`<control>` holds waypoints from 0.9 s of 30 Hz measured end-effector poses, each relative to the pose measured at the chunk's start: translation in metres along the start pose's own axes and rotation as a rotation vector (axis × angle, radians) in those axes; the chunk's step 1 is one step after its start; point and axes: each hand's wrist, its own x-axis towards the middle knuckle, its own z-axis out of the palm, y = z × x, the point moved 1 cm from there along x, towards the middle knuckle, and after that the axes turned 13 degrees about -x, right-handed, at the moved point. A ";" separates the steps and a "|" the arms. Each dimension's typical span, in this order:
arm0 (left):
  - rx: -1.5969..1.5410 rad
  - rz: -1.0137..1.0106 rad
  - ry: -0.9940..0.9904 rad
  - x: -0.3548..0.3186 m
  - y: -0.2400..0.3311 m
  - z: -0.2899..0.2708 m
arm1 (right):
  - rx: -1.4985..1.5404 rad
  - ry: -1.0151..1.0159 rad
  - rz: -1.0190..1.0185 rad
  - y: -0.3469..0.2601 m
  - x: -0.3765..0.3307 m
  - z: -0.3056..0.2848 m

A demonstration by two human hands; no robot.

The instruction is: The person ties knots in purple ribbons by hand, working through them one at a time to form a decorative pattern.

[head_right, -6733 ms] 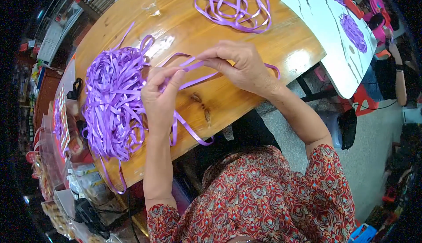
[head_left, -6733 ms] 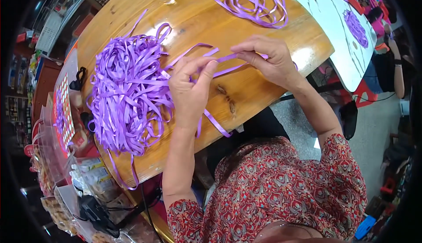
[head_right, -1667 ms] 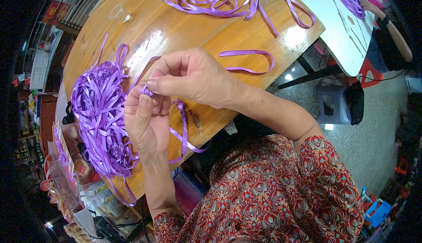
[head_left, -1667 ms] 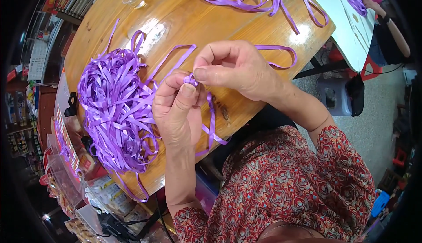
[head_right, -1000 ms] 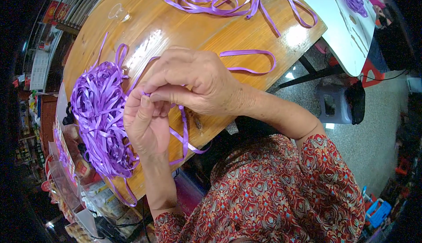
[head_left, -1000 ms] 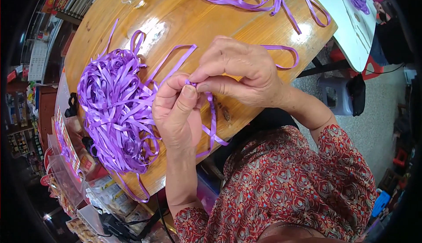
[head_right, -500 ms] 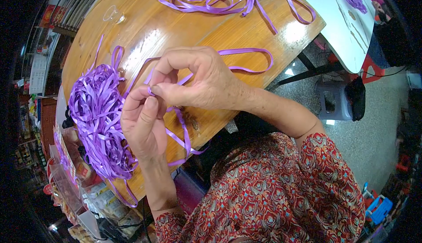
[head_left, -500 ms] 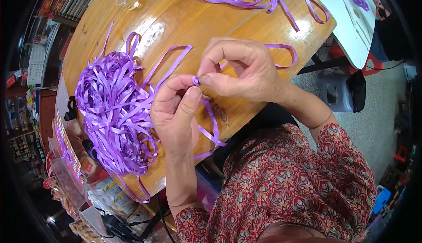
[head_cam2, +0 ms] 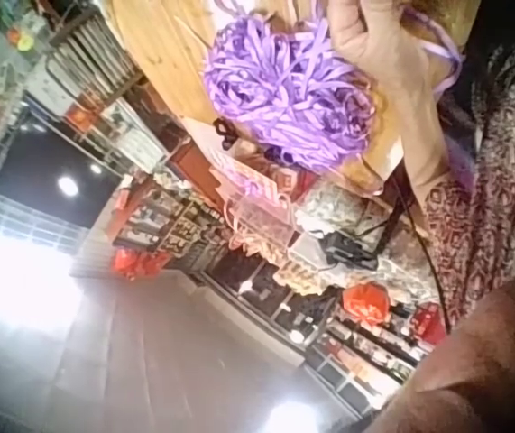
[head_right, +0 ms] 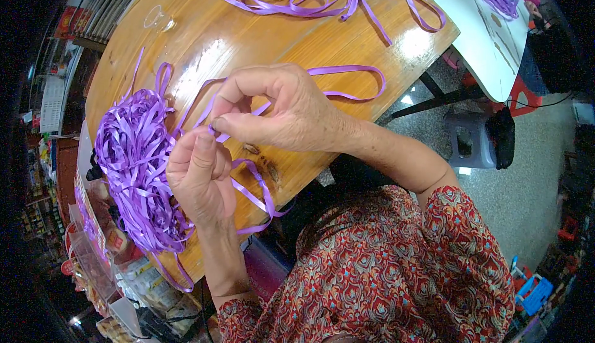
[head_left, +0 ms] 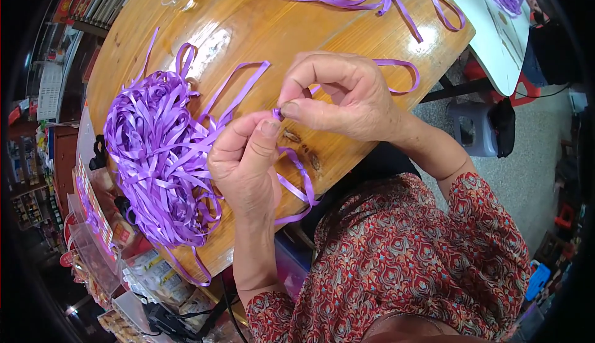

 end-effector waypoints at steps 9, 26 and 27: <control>-0.136 -0.060 0.017 -0.001 0.003 0.002 | -0.027 -0.026 -0.024 0.000 0.000 -0.003; 0.007 -0.046 0.029 -0.003 -0.001 0.002 | -0.596 -0.014 -0.555 -0.007 0.008 -0.015; 0.096 0.011 0.023 -0.003 -0.002 0.002 | -0.586 -0.016 -0.560 -0.007 0.008 -0.016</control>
